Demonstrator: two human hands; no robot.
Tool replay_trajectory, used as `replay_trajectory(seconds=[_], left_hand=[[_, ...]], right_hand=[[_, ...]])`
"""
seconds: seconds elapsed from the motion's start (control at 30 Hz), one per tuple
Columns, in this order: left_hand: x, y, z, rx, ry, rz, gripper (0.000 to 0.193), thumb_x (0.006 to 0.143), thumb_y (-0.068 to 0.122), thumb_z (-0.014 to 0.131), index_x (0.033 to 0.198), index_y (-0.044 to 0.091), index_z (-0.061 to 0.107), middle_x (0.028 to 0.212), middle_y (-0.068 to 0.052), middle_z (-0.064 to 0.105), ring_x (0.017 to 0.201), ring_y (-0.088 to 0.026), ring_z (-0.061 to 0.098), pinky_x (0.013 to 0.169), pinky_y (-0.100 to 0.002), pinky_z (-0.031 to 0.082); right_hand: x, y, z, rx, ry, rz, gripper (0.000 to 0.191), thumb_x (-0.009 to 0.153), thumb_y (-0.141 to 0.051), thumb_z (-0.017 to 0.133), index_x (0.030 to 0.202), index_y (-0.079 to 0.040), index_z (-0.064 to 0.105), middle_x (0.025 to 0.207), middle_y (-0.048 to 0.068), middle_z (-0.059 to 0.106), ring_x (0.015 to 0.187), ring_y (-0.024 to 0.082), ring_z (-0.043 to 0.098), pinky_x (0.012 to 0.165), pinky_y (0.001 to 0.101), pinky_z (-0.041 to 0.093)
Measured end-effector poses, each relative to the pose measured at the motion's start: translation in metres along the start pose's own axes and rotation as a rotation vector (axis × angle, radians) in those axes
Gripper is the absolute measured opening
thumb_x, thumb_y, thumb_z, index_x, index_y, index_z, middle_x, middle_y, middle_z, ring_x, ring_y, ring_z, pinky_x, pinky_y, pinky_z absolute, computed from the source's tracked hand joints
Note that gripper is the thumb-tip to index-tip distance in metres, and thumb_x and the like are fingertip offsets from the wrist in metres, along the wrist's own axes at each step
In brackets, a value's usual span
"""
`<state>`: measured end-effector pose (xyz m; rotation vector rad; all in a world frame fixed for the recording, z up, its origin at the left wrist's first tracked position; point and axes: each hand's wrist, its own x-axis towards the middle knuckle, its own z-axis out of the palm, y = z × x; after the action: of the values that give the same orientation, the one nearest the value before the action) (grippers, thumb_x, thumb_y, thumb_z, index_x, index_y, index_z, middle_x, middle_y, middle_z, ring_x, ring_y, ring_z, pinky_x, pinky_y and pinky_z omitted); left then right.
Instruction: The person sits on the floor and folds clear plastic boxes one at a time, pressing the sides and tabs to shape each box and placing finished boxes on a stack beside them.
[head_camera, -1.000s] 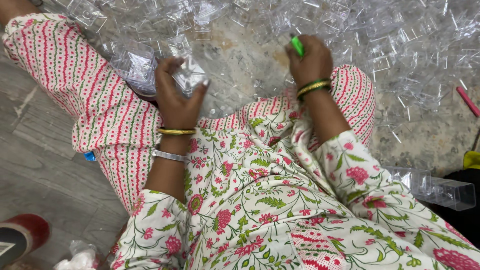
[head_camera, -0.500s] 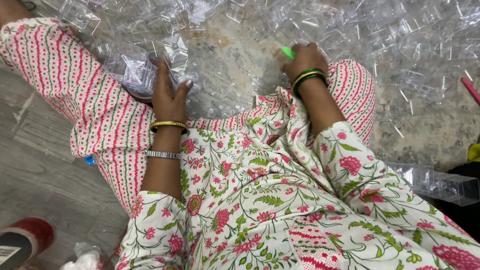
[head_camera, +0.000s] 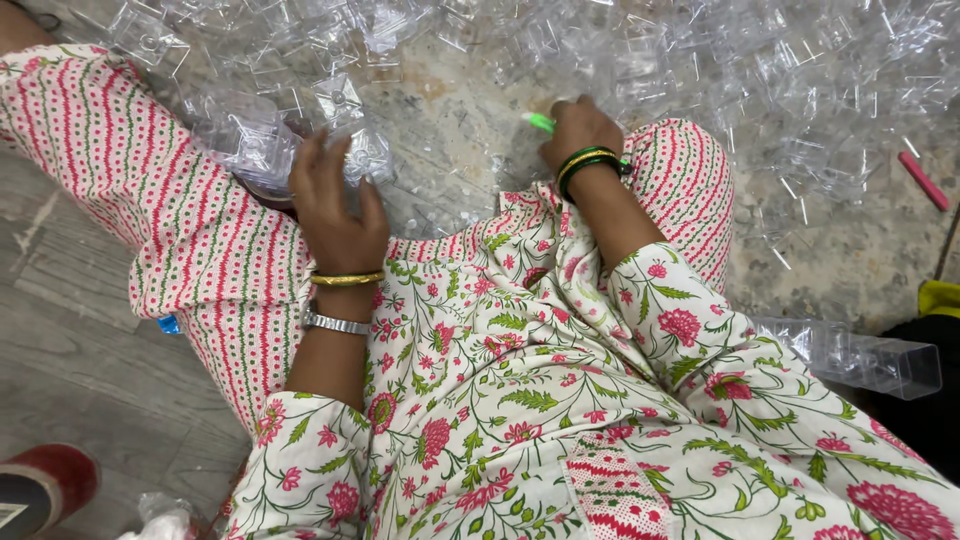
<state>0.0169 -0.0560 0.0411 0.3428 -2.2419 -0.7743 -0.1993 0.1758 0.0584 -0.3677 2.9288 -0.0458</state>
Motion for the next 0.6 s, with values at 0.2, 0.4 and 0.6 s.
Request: replay_trajectory(seconds=[0.2, 0.4, 0.6], left_hand=[[-0.003, 0.026, 0.005, -0.225, -0.169, 0.016, 0.027, 0.094, -0.003, 0.065, 0.119, 0.004, 0.072, 0.128, -0.015, 0.067, 0.112, -0.031, 0.067, 0.099, -0.044, 0.054], [-0.003, 0.038, 0.011, -0.278, -0.265, 0.106, 0.020, 0.094, -0.002, 0.065, 0.112, 0.005, 0.072, 0.114, -0.011, 0.071, 0.102, -0.030, 0.071, 0.089, -0.041, 0.059], [-0.006, 0.025, 0.021, -0.351, -0.380, -0.153, 0.015, 0.096, 0.005, 0.069, 0.110, 0.003, 0.073, 0.108, -0.014, 0.071, 0.080, -0.025, 0.073, 0.068, -0.033, 0.060]], right_hand=[[-0.007, 0.002, 0.006, 0.069, 0.018, -0.103, 0.035, 0.078, -0.027, 0.086, 0.111, -0.021, 0.076, 0.118, 0.009, 0.065, 0.109, 0.033, 0.065, 0.092, 0.0466, 0.053], [-0.009, -0.004, -0.005, 0.031, -0.028, -0.175, 0.026, 0.076, -0.024, 0.085, 0.099, -0.016, 0.078, 0.117, 0.009, 0.063, 0.105, 0.033, 0.065, 0.087, 0.0466, 0.052], [-0.020, -0.008, -0.002, 0.189, -0.003, -0.308, 0.014, 0.088, -0.029, 0.079, 0.095, -0.017, 0.078, 0.116, 0.007, 0.066, 0.102, 0.032, 0.067, 0.086, 0.0465, 0.052]])
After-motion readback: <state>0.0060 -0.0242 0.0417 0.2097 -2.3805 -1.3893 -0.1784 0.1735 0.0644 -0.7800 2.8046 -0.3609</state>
